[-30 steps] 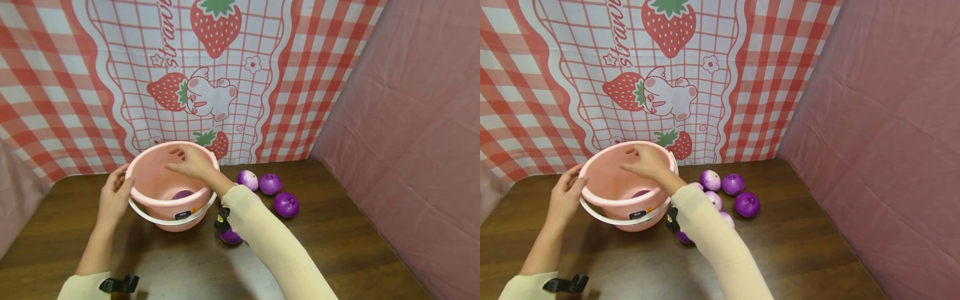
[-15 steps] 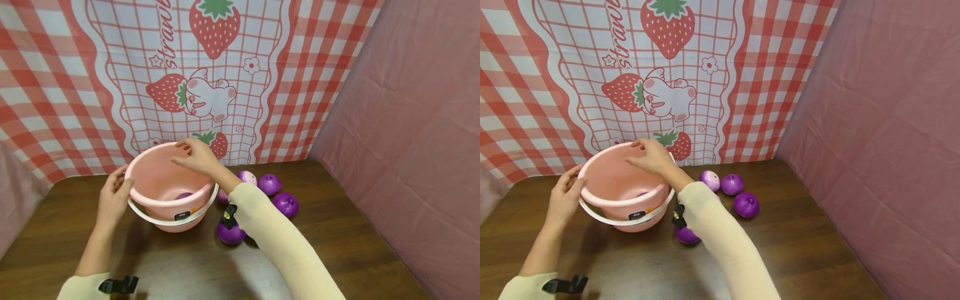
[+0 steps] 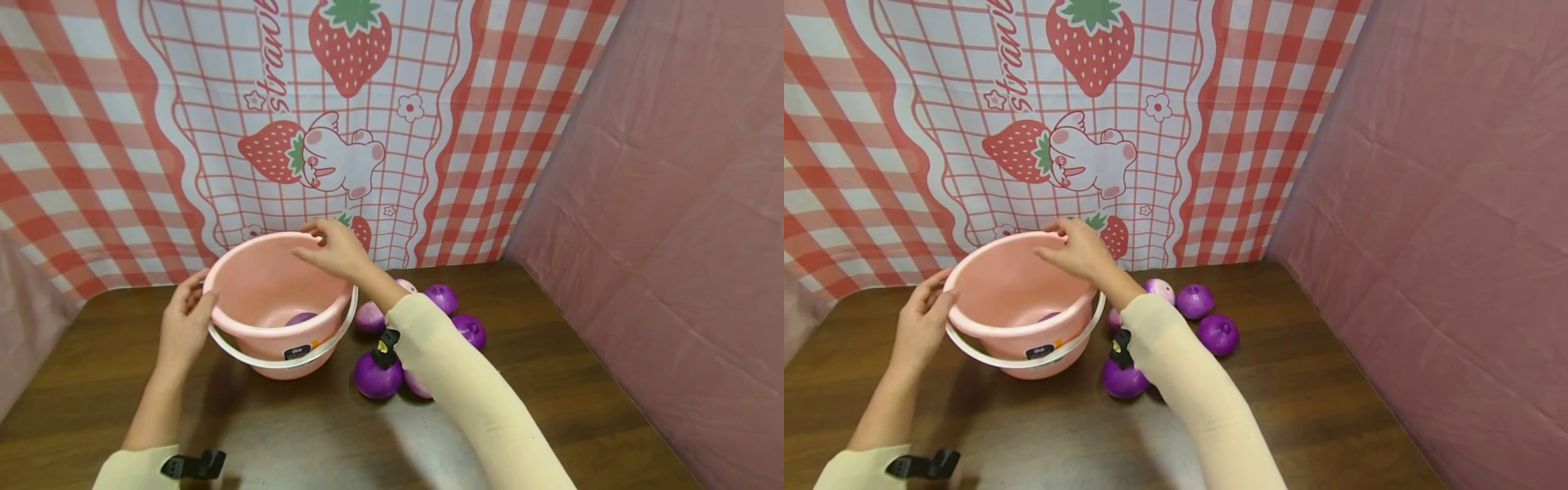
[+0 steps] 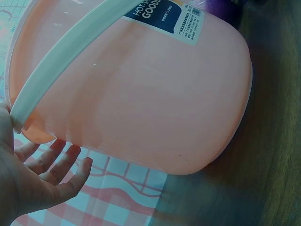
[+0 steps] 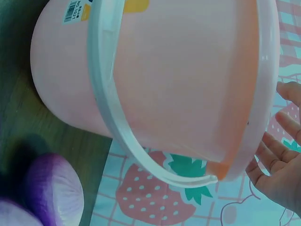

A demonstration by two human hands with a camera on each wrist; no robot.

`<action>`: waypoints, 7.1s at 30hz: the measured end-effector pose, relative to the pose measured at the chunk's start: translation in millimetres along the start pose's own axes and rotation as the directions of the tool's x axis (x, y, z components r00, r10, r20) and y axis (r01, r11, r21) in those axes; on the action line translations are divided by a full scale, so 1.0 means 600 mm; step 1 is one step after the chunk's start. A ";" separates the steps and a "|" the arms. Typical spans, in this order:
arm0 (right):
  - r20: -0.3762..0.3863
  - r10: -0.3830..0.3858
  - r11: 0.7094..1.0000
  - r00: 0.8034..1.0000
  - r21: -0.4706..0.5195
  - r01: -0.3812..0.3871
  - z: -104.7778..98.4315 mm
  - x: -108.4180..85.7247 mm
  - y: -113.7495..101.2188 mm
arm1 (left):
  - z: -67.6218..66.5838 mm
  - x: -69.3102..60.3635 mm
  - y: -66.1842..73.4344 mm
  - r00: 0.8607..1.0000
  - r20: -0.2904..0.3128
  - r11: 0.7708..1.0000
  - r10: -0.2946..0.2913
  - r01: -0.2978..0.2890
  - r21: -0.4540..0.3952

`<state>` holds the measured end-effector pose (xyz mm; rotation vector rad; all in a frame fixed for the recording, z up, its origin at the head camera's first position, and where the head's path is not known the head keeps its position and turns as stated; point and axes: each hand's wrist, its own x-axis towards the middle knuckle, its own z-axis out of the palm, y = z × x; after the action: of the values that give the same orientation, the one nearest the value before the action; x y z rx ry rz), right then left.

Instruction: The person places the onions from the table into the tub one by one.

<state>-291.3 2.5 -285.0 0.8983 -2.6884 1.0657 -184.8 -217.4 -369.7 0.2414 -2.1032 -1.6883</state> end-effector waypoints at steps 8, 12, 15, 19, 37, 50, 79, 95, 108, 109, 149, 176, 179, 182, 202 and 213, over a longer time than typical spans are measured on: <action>-0.016 0.011 0.999 1.000 0.035 -0.011 -0.012 -0.003 0.012 | -0.001 0.001 -0.001 1.000 0.000 1.000 -0.004 0.004 0.001; -0.047 0.006 0.999 0.999 0.045 -0.004 -0.021 -0.009 0.020 | 0.000 0.001 -0.001 1.000 0.003 1.000 -0.008 0.008 -0.002; -0.063 -0.009 0.999 0.998 0.049 0.012 -0.026 -0.012 0.027 | -0.001 0.001 0.000 1.000 0.005 1.000 -0.003 0.004 -0.003; -0.068 -0.001 0.999 0.998 0.046 0.004 -0.033 -0.015 0.035 | -0.001 0.001 0.001 1.000 0.003 1.000 -0.002 0.002 0.000; -0.061 0.032 0.996 0.998 0.080 -0.027 -0.050 -0.033 0.070 | 0.000 0.003 -0.003 1.000 -0.001 1.000 -0.009 0.009 -0.002; -0.084 0.049 0.999 0.995 -0.010 -0.050 -0.058 -0.049 0.090 | 0.001 0.002 -0.002 1.000 0.003 1.000 -0.009 0.010 -0.009; -0.112 0.153 0.988 0.982 0.013 -0.153 -0.091 -0.091 0.153 | 0.001 0.000 -0.002 1.000 -0.002 1.000 -0.003 0.003 -0.028; -0.148 0.174 0.984 0.974 -0.020 -0.179 -0.108 -0.115 0.181 | 0.001 -0.002 -0.001 1.000 -0.006 1.000 -0.001 0.001 -0.030; -0.154 0.213 0.975 0.965 -0.024 -0.219 -0.114 -0.130 0.202 | 0.001 -0.002 0.000 1.000 -0.004 1.000 0.006 -0.006 -0.027; -0.155 0.218 0.974 0.964 -0.023 -0.224 -0.115 -0.131 0.203 | 0.001 -0.002 0.000 1.000 -0.004 1.000 0.004 -0.004 -0.028; -0.176 0.341 0.936 0.923 -0.031 -0.351 -0.117 -0.190 0.280 | 0.001 0.001 -0.004 1.000 -0.009 1.000 -0.002 0.002 -0.026; -0.162 0.432 0.894 0.887 -0.051 -0.445 -0.106 -0.224 0.350 | 0.001 0.002 -0.004 1.000 -0.004 0.999 -0.019 0.019 -0.031; -0.167 0.436 0.892 0.884 -0.052 -0.449 -0.103 -0.226 0.358 | 0.001 0.002 -0.004 1.000 -0.004 0.999 -0.020 0.020 -0.025; -0.174 0.435 0.891 0.883 -0.056 -0.450 -0.101 -0.227 0.364 | 0.000 0.002 -0.004 1.000 -0.004 1.000 -0.020 0.020 -0.023; -0.119 0.479 0.872 0.870 -0.044 -0.487 -0.090 -0.225 0.368 | 0.002 0.000 0.000 1.000 -0.006 0.999 -0.024 0.024 -0.029; -0.080 0.476 0.875 0.876 -0.055 -0.480 -0.088 -0.227 0.371 | -0.001 0.002 -0.004 1.000 -0.004 0.999 -0.026 0.026 -0.022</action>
<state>-311.5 231.7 -418.9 0.1699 -2.9455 1.0356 -185.8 -218.8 -371.5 0.2664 -2.0854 -1.7236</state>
